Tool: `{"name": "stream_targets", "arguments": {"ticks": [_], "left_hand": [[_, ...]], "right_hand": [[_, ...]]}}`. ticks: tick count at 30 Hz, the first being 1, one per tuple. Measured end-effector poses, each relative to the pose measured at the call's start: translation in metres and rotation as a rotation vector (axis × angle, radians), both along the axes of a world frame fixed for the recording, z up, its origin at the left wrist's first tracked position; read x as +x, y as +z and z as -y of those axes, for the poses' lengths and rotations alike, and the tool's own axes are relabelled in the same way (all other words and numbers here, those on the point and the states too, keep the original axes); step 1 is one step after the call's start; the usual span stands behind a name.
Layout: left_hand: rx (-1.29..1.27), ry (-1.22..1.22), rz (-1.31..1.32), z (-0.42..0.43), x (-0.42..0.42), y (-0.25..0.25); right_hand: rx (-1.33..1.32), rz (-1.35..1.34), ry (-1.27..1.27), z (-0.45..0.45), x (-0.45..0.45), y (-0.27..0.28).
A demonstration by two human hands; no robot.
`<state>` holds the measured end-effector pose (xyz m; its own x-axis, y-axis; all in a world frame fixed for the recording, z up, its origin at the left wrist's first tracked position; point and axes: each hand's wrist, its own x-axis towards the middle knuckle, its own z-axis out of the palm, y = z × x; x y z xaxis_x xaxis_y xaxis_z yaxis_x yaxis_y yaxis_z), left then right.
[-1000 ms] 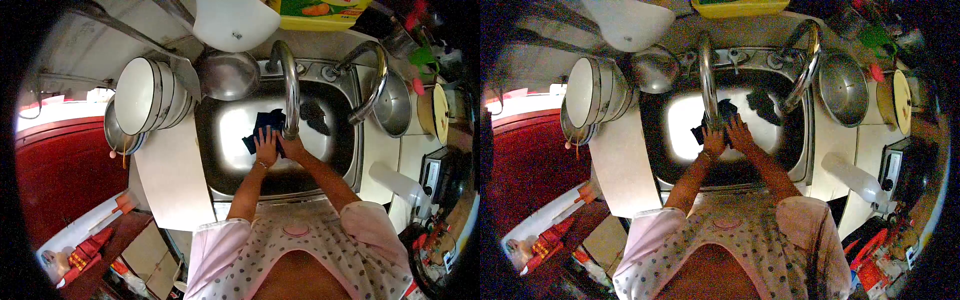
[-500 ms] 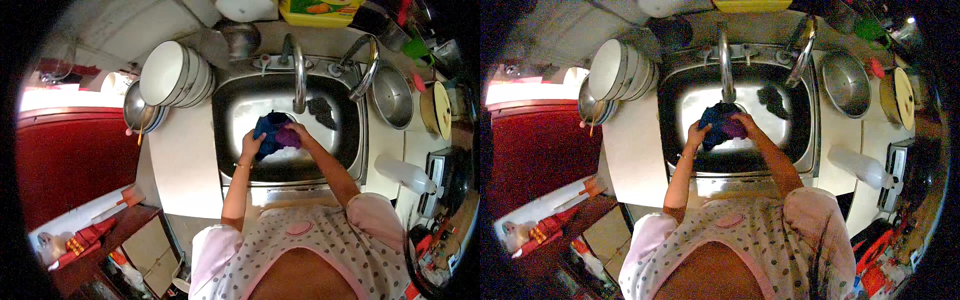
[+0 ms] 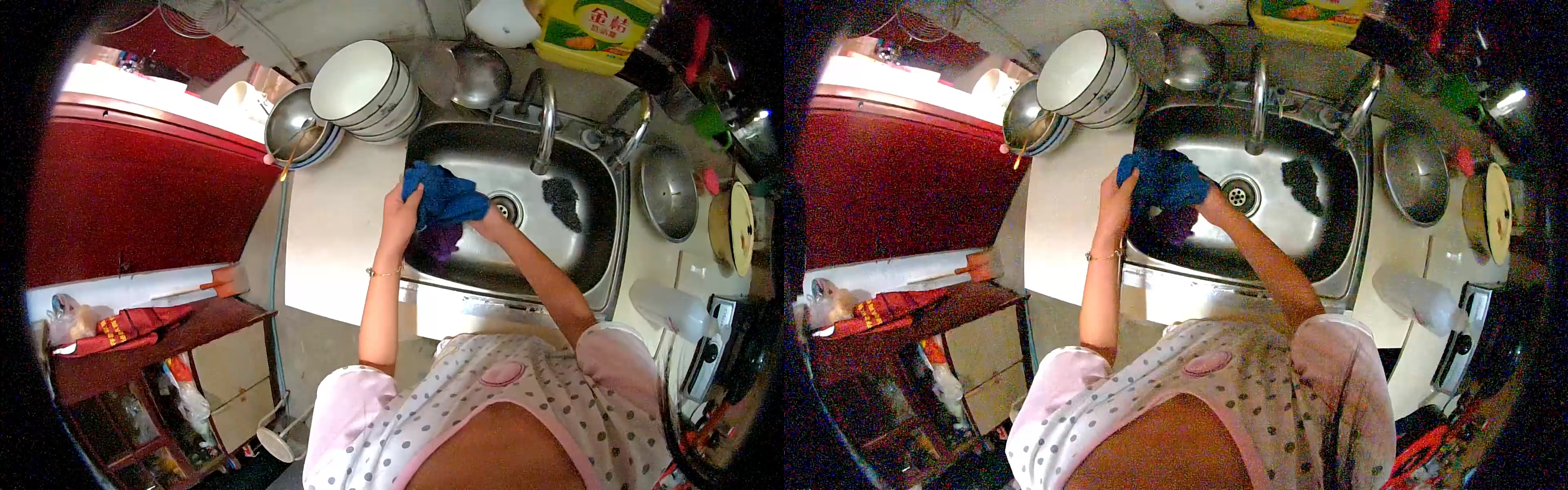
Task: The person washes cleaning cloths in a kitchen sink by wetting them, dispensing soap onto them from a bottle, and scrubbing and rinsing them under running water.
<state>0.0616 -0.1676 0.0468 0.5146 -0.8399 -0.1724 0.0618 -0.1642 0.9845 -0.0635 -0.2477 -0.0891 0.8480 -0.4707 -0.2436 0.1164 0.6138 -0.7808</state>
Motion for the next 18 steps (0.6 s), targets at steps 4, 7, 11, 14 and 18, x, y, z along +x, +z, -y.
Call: {"name": "stream_targets", "arguments": {"ticks": [4, 7, 11, 14, 18], "left_hand": [[-0.100, -0.124, 0.540, 0.009, -0.009, 0.026], [-0.001, -0.091, 0.920, 0.013, -0.013, 0.042], [0.136, -0.132, 0.186, 0.017, -0.036, 0.035], [0.023, -0.132, -0.346, 0.009, -0.072, 0.023], [-0.085, -0.123, -0.444, 0.008, -0.104, 0.010]], "right_hand": [[0.078, 0.033, -0.185, -0.012, -0.061, 0.061], [0.378, 0.074, -0.346, -0.003, -0.106, 0.091], [0.095, -0.062, -0.577, 0.000, -0.139, 0.118], [0.200, 0.026, -0.832, -0.012, -0.157, 0.113], [0.098, 0.033, -0.666, -0.018, -0.172, 0.123]]}}
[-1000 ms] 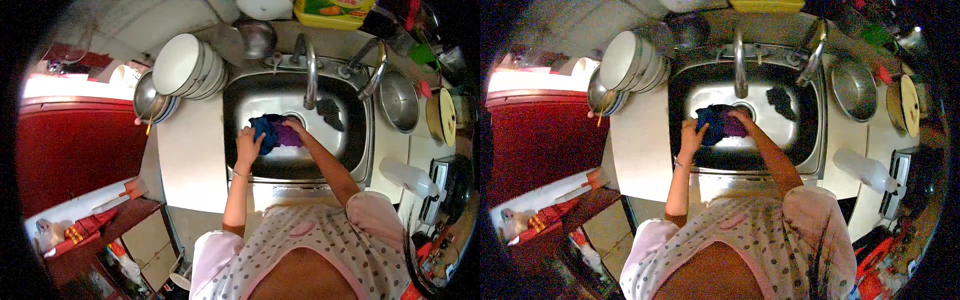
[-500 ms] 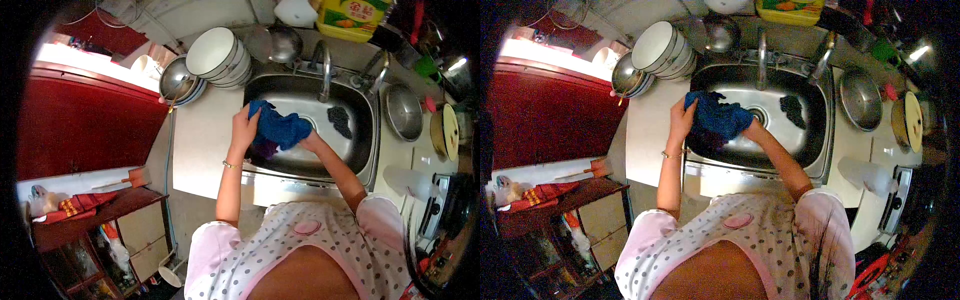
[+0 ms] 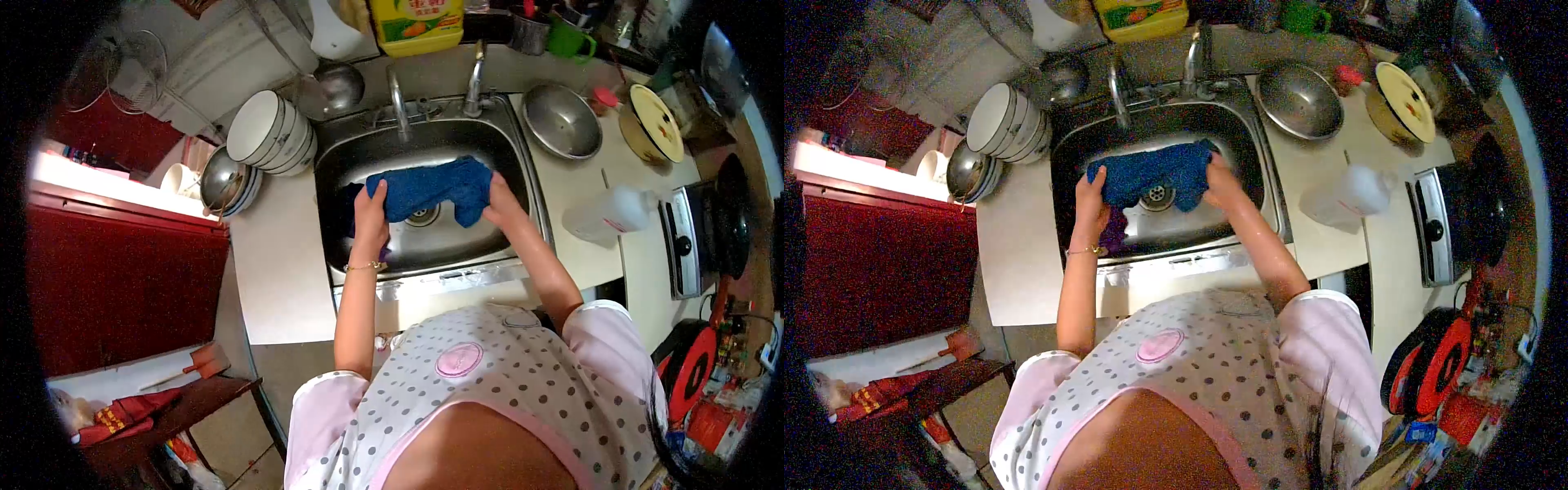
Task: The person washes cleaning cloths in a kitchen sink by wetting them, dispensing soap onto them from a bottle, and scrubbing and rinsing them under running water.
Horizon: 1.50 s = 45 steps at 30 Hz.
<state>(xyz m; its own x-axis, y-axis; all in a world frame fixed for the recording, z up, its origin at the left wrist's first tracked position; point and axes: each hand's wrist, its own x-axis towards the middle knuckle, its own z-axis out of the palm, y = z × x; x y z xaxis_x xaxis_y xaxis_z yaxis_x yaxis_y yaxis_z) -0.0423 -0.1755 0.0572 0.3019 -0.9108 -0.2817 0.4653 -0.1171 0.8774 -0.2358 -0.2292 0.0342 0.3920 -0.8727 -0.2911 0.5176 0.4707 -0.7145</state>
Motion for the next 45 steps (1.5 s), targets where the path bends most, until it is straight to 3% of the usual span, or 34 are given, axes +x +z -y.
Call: {"name": "stream_targets", "arguments": {"ticks": [2, 5, 8, 9, 12, 15, 16, 19, 22, 24, 26, 27, 29, 30, 33, 36, 38, 40, 41, 42, 44, 45], "left_hand": [[0.019, 0.017, 0.040, 0.004, -0.013, 0.003], [0.071, -0.050, 0.359, 0.006, -0.027, 0.006], [-0.114, -0.092, 0.618, 0.008, -0.058, -0.012], [-0.089, -0.049, 0.616, 0.008, -0.069, -0.010], [-0.092, 0.054, 0.716, 0.007, -0.084, -0.003], [-0.076, 0.142, 0.881, 0.010, -0.084, -0.001], [-0.076, 0.152, 0.882, 0.011, -0.084, -0.002], [-0.117, 0.154, 0.818, 0.013, -0.080, -0.007], [-0.042, 0.061, 0.876, 0.017, -0.061, -0.017], [-0.007, 0.149, 0.861, 0.012, -0.038, -0.009], [-0.018, 0.204, 0.898, 0.004, -0.015, 0.004], [-0.094, 0.116, 0.726, 0.007, 0.003, -0.011], [-0.166, 0.081, 0.646, 0.003, 0.015, -0.009], [-0.198, 0.048, 0.609, 0.000, 0.015, 0.000], [-0.174, 0.053, 0.674, -0.003, 0.008, 0.016], [-0.081, 0.094, 0.745, 0.002, 0.009, 0.014], [-0.078, 0.049, 0.384, 0.006, 0.019, 0.008], [-0.002, 0.022, 0.368, 0.000, 0.026, 0.016], [-0.066, -0.061, 0.427, 0.002, 0.033, 0.007], [-0.131, -0.143, 0.485, 0.003, 0.036, 0.002], [-0.147, -0.203, 0.570, 0.005, 0.038, -0.008], [-0.171, -0.163, 0.700, 0.004, 0.036, -0.005]], "right_hand": [[-0.083, -0.007, 0.052, -0.007, 0.003, -0.006], [0.108, 0.098, 0.014, -0.016, 0.012, -0.004], [0.117, -0.160, -0.188, -0.022, 0.031, 0.010], [-0.061, -0.382, -0.189, -0.023, 0.035, 0.011], [-0.156, -0.543, -0.115, -0.020, 0.037, 0.020], [-0.223, -0.573, -0.263, -0.012, 0.047, 0.004], [-0.204, -0.615, -0.346, -0.011, 0.049, 0.006], [-0.232, -0.675, -0.259, -0.007, 0.048, -0.007], [-0.292, -0.572, -0.235, -0.003, 0.038, -0.012], [-0.190, -0.437, -0.094, 0.012, 0.012, -0.025], [-0.371, -0.433, 0.128, 0.016, -0.014, -0.010], [-0.437, -0.509, 0.203, 0.014, -0.024, 0.000], [-0.478, -0.603, 0.443, 0.020, -0.044, 0.005], [-0.476, -0.605, 0.446, 0.023, -0.049, 0.004], [-0.448, -0.472, 0.849, 0.023, -0.052, -0.004], [-0.369, -0.270, 0.974, 0.018, -0.046, -0.012], [-0.357, -0.174, 0.955, 0.019, -0.047, -0.007], [-0.118, -0.201, 0.753, 0.026, -0.048, -0.006], [-0.287, -0.422, 0.781, 0.028, -0.049, -0.005], [-0.287, -0.422, 0.776, 0.030, -0.045, -0.004], [-0.837, -1.049, 0.755, 0.032, -0.038, -0.002], [-0.834, -1.050, 0.752, 0.032, -0.037, 0.002]]}}
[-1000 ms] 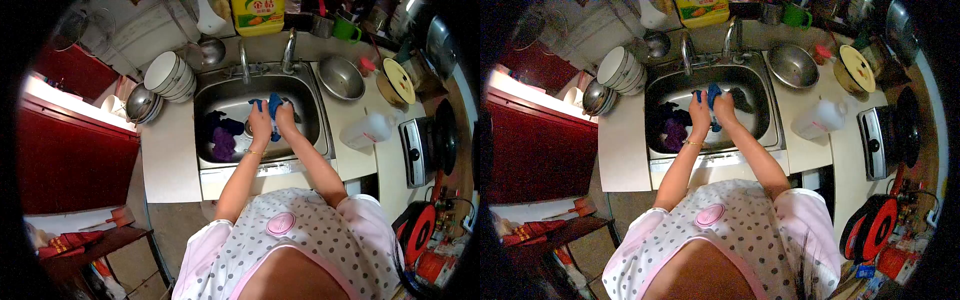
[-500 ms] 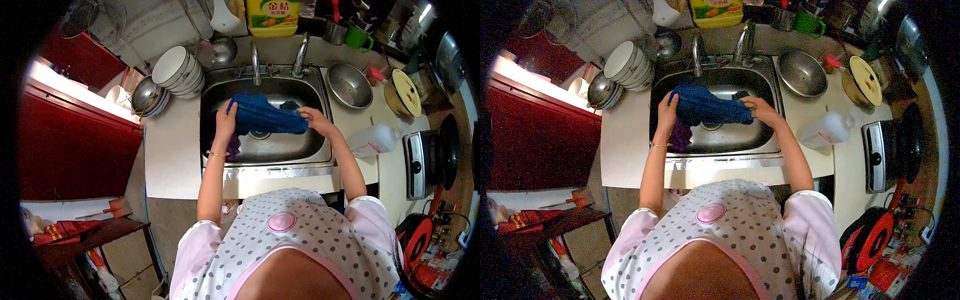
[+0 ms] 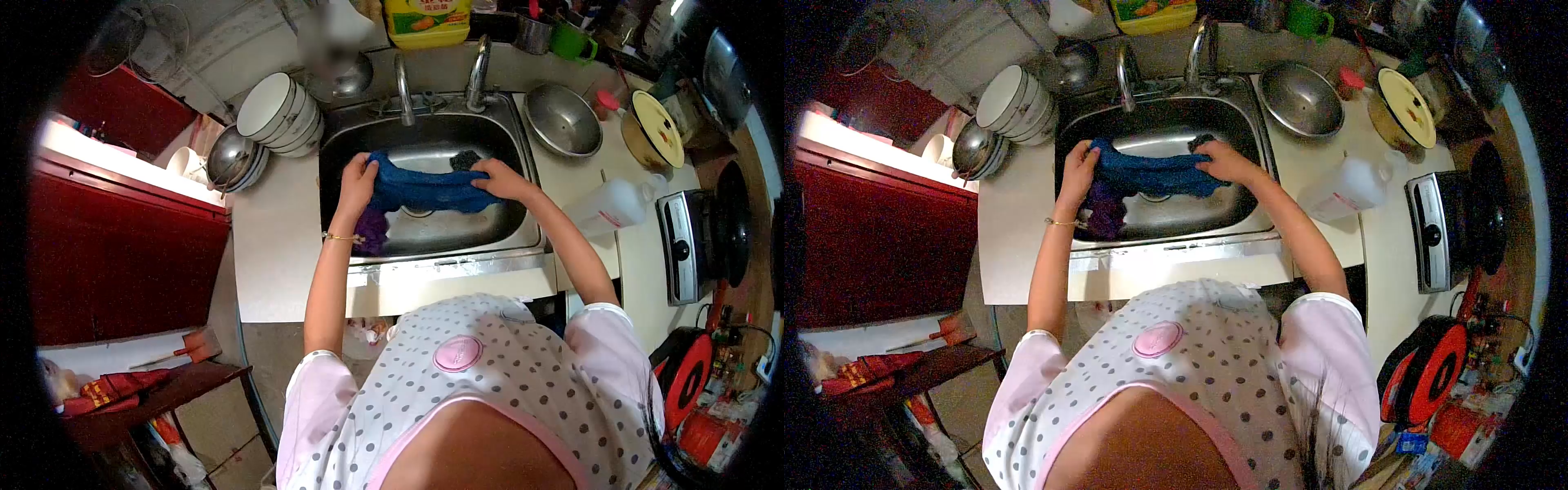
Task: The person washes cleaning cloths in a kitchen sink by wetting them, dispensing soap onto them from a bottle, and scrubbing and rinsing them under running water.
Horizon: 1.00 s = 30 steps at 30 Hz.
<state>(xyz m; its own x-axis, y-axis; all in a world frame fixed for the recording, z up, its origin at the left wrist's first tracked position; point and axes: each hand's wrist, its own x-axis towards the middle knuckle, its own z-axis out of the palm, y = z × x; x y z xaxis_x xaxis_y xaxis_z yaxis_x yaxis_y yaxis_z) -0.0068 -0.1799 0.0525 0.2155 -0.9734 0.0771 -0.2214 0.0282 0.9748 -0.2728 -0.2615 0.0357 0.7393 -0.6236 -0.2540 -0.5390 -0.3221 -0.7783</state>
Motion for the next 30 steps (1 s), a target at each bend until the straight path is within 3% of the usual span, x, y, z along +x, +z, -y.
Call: {"name": "stream_targets", "arguments": {"ticks": [2, 4, 5, 7, 8, 12, 16, 18, 21, 23, 25, 27, 30], "left_hand": [[-0.045, 0.034, 0.122, -0.003, -0.002, 0.003], [-0.119, 0.228, 0.346, -0.006, -0.002, 0.006], [-0.120, 0.226, 0.347, -0.007, -0.002, 0.008], [-0.221, 0.390, 0.385, -0.010, -0.002, 0.014], [-0.294, 0.406, 0.312, -0.008, 0.001, 0.014], [-0.261, 0.408, 0.286, -0.013, 0.007, 0.024], [-0.275, 0.424, 0.352, -0.020, 0.017, 0.014], [-0.336, 0.374, 0.122, -0.025, 0.015, 0.012], [-0.220, 0.275, 0.025, -0.040, 0.014, 0.019], [-0.204, 0.231, 0.058, -0.054, 0.015, 0.011], [-0.185, 0.183, 0.090, -0.074, 0.017, 0.000], [0.033, -0.023, 0.191, -0.101, 0.019, -0.017], [-0.031, -0.213, 0.291, -0.141, 0.012, -0.036]], "right_hand": [[-0.128, -0.010, -0.020, 0.000, 0.000, 0.009], [-0.254, 0.007, -0.085, 0.001, -0.001, 0.013], [-0.254, 0.009, -0.087, 0.000, -0.001, 0.015], [0.038, 0.075, -0.256, -0.003, -0.002, 0.029], [0.094, -0.023, -0.196, 0.002, -0.004, 0.032], [0.071, 0.008, -0.015, 0.005, -0.019, 0.057], [-0.120, 0.150, -0.159, 0.013, -0.034, 0.042], [-0.194, 0.216, -0.213, 0.009, -0.033, 0.043], [-0.355, 0.260, -0.266, -0.012, -0.034, 0.061], [-0.536, 0.254, -0.238, -0.025, -0.040, 0.059], [-0.516, 0.226, -0.234, -0.051, -0.047, 0.056], [-0.479, 0.103, -0.114, -0.075, -0.060, 0.042], [-0.428, -0.003, -0.034, -0.122, -0.076, 0.019]]}}
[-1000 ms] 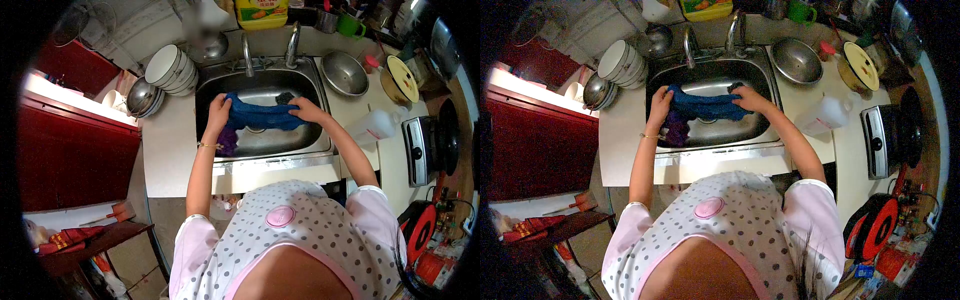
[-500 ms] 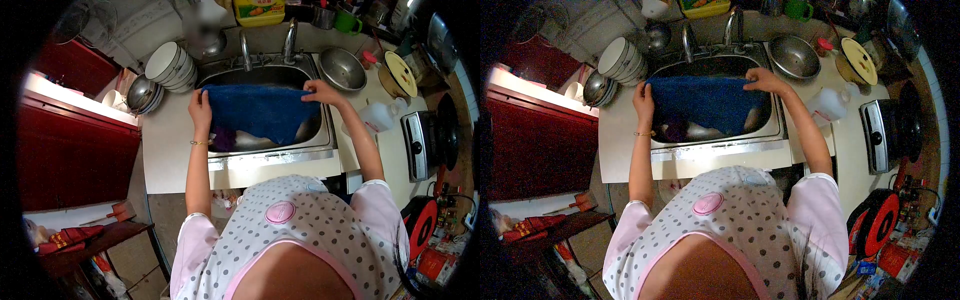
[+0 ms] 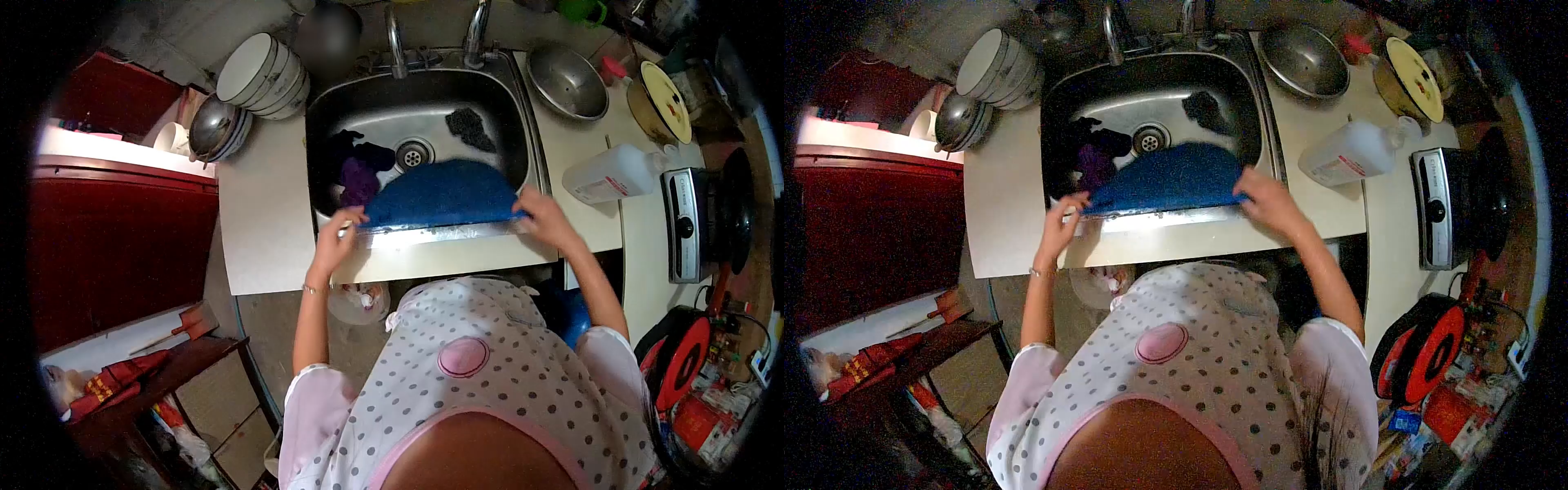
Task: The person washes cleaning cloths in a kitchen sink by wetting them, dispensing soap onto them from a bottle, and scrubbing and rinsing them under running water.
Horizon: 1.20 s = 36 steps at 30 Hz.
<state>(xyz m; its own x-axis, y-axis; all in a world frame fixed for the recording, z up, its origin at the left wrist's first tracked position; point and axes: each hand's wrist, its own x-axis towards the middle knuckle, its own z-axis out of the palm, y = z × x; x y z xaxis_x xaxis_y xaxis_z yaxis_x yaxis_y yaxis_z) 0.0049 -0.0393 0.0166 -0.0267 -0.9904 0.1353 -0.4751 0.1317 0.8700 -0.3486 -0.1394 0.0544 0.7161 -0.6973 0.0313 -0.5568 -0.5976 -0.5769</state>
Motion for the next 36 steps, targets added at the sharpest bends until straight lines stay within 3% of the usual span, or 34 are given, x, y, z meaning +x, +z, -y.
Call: {"name": "stream_targets", "arguments": {"ticks": [3, 6, 7, 11, 13, 14, 15, 17, 21, 23, 25, 27, 28, 30, 31, 33, 35, 36], "left_hand": [[0.049, -0.233, 0.259, -0.031, -0.005, -0.013], [0.007, -0.306, 0.499, -0.049, -0.018, -0.012], [-0.033, -0.323, 0.613, -0.052, -0.022, -0.011], [-0.059, -0.329, 0.675, -0.052, -0.027, -0.003], [-0.083, -0.404, 0.635, -0.053, -0.030, -0.004], [-0.101, -0.466, 0.596, -0.047, -0.034, -0.006], [-0.138, -0.494, 0.583, -0.036, -0.043, -0.003], [-0.208, -0.403, 0.462, -0.015, -0.065, 0.009], [-0.427, -0.274, 0.125, 0.062, -0.153, 0.036], [-0.438, -0.267, -0.052, 0.093, -0.208, 0.060], [-0.274, -0.324, -0.247, 0.115, -0.254, 0.074], [-0.039, -0.374, -0.620, 0.130, -0.294, 0.088], [0.107, -0.385, -0.825, 0.137, -0.309, 0.095], [0.277, -0.326, -1.321, 0.154, -0.335, 0.115], [0.272, -0.327, -1.318, 0.164, -0.349, 0.117], [0.265, -0.172, -1.753, 0.183, -0.375, 0.121], [0.262, -0.161, -1.848, 0.187, -0.391, 0.129], [0.265, -0.142, -1.946, 0.188, -0.397, 0.132]], "right_hand": [[0.077, -0.231, 0.110, -0.037, -0.019, -0.043], [0.041, -0.333, 0.219, -0.057, -0.023, -0.065], [0.053, -0.337, 0.212, -0.059, -0.023, -0.064], [-0.048, -0.147, 0.184, -0.068, -0.027, -0.062], [-0.099, -0.181, 0.060, -0.062, -0.034, -0.033], [-0.149, -0.225, -0.119, -0.060, -0.038, -0.011], [-0.344, -0.082, -0.266, -0.056, -0.049, 0.009], [-0.812, 0.108, -0.546, -0.043, -0.078, 0.042], [-1.005, 0.329, -1.044, -0.005, -0.114, 0.131], [-0.806, 0.592, -1.014, 0.023, -0.133, 0.146], [-0.571, 0.435, -0.938, 0.047, -0.138, 0.159], [-0.338, 0.081, -0.848, 0.060, -0.128, 0.172], [-0.347, 0.085, -0.845, 0.070, -0.123, 0.174], [0.142, -0.206, -0.890, 0.094, -0.120, 0.175], [0.138, -0.201, -0.888, 0.108, -0.125, 0.166], [0.162, -0.173, -0.697, 0.133, -0.136, 0.138], [0.059, -0.267, -0.589, 0.134, -0.136, 0.128], [0.089, -0.190, -0.674, 0.138, -0.135, 0.123]]}}
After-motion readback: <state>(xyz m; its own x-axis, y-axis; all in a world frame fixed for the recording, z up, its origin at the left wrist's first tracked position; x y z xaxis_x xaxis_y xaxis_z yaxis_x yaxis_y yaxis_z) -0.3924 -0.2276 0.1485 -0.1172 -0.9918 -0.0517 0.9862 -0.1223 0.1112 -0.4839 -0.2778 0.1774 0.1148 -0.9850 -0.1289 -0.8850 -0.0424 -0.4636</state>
